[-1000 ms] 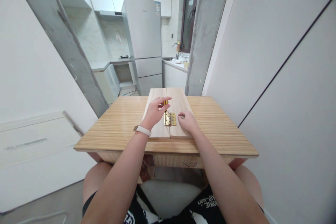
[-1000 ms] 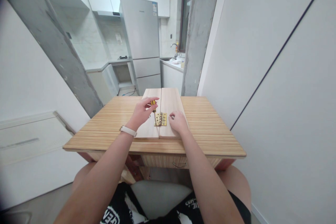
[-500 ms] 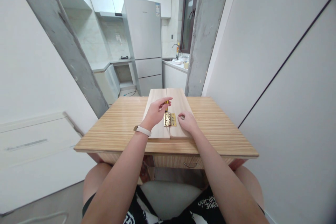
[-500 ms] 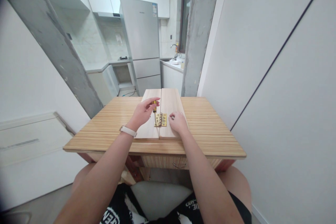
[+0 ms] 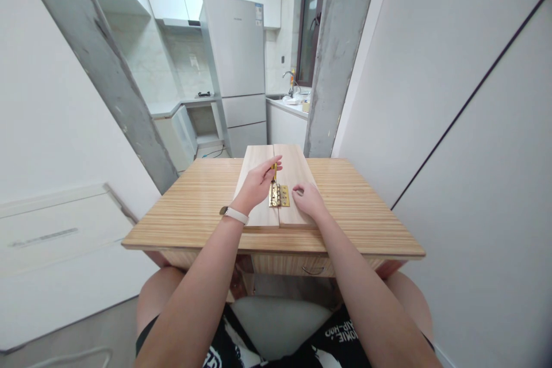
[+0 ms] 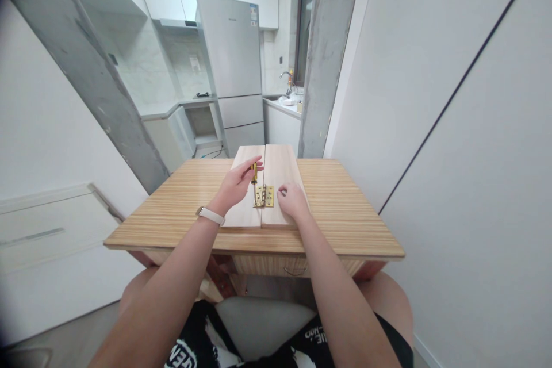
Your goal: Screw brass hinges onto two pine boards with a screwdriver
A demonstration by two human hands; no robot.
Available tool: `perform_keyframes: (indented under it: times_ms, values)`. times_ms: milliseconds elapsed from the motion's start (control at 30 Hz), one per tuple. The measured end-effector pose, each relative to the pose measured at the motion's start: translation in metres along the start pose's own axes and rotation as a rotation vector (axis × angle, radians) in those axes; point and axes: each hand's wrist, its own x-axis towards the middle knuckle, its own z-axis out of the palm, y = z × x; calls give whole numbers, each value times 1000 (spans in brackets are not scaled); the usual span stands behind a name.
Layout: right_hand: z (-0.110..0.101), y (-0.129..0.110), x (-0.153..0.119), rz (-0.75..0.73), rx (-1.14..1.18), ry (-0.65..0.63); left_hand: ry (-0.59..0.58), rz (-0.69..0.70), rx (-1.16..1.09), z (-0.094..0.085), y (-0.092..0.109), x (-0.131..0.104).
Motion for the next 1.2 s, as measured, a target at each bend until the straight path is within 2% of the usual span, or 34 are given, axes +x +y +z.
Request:
perform_keyframes:
  times_ms: [233,433,533,667,767,833,1100,1200]
  values:
    - [0,0,1,-7,-7,-8,89,6,170,-4,8,0]
    - [0,2,1,1,-6,-11,-4,41,66,-6,3,1]
    - [1,2,1,-3,-7,-9,-32,15,-4,-4,-1,0]
    - [1,2,2,-3,-11,-15,57,-21,43,-2,-2,-2]
    - [1,2,2,-7,-8,-13,146,-3,153,-2,1,-3]
    - [1,2,2,-11,-5,-8,165,10,190,-2,3,-4]
    - [1,3,2,-16,-6,-10,85,-1,-38,0,-5,-3]
    - [2,4,2,-11,-5,-12,75,-23,-34,0,-7,-3]
